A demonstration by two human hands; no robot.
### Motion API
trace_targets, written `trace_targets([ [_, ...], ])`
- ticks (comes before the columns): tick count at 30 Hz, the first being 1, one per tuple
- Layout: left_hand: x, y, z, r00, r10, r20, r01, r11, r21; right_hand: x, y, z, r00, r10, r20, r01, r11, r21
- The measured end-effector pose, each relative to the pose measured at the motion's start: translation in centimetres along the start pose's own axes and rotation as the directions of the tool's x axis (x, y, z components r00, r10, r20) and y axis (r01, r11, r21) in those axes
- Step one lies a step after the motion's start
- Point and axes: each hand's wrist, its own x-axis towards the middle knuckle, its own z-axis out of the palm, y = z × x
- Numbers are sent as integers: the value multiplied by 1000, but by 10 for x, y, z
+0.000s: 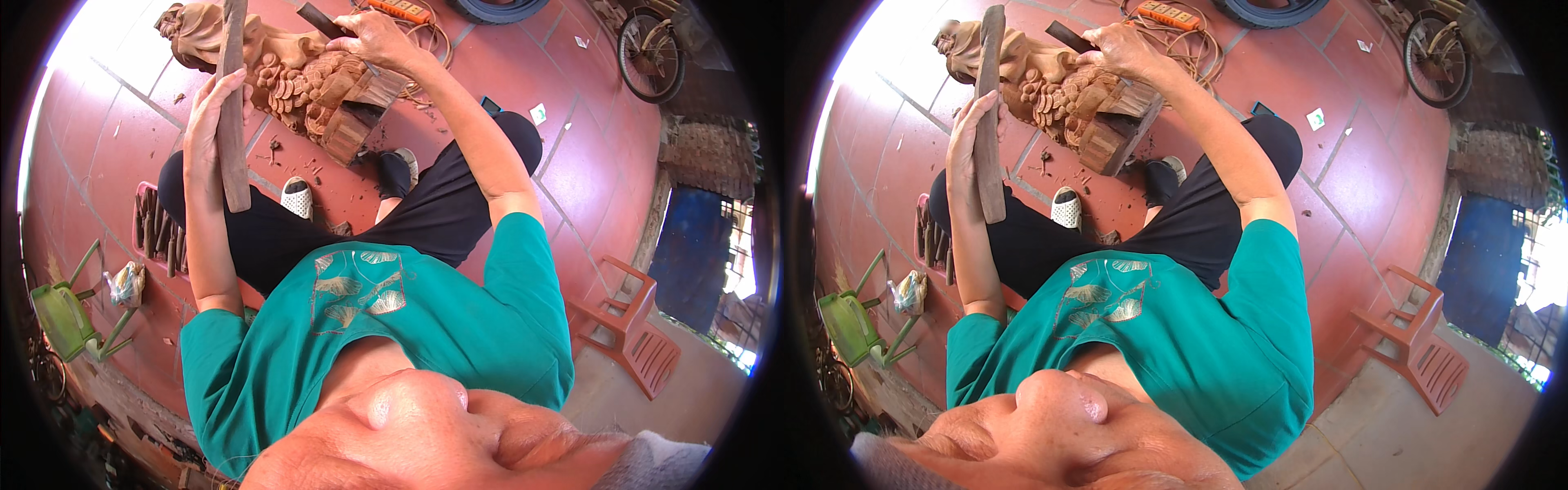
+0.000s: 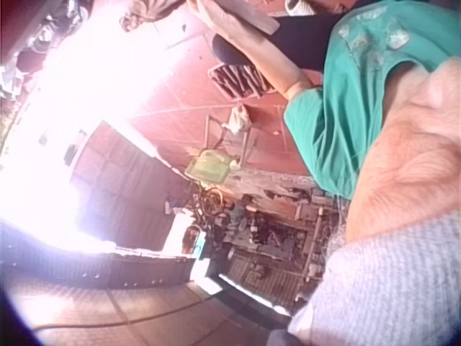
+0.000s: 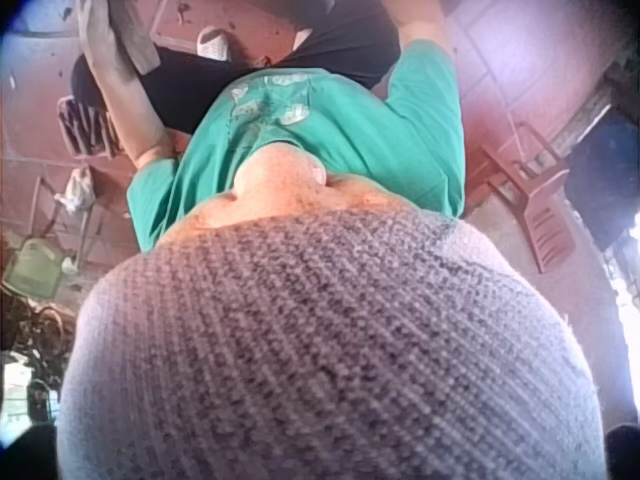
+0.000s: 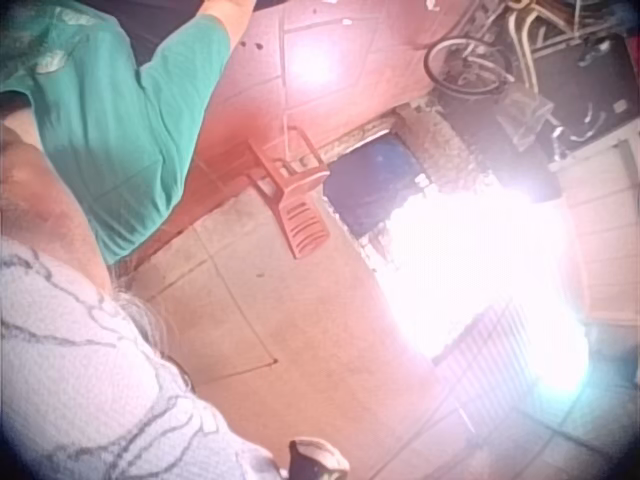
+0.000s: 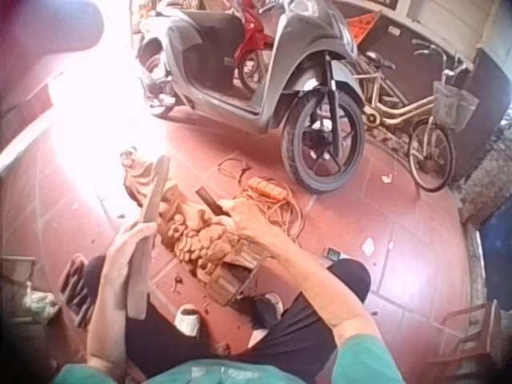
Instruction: The person sits on the floor and carves a wooden sculpture using a chisel and mallet. They repeatedly strike the chisel to shape the wood, occasionally adjusting the tool and the workpiece.
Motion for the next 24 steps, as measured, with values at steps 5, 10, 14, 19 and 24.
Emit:
trace_targets([
  [5,0,0,-1,1000,-1,-2,1,1000,-13,0,-2,1,1000,13,3,-13,1000,27],
  [10,0,0,-1,1000,-5,-3,5,1000,6,1,-2,0,999,37,3,-37,999,17],
  [14,0,0,-1,1000,-3,5,3,999,32,1,0,0,998,44,36,-43,999,-19],
  [19,-1,0,0,1000,-3,-4,4,1000,31,0,0,0,998,52,33,-52,999,-9],
  [24,-1,0,1,1000,15,-1,-15,999,33,0,2,2,998,47,39,-47,999,0],
])
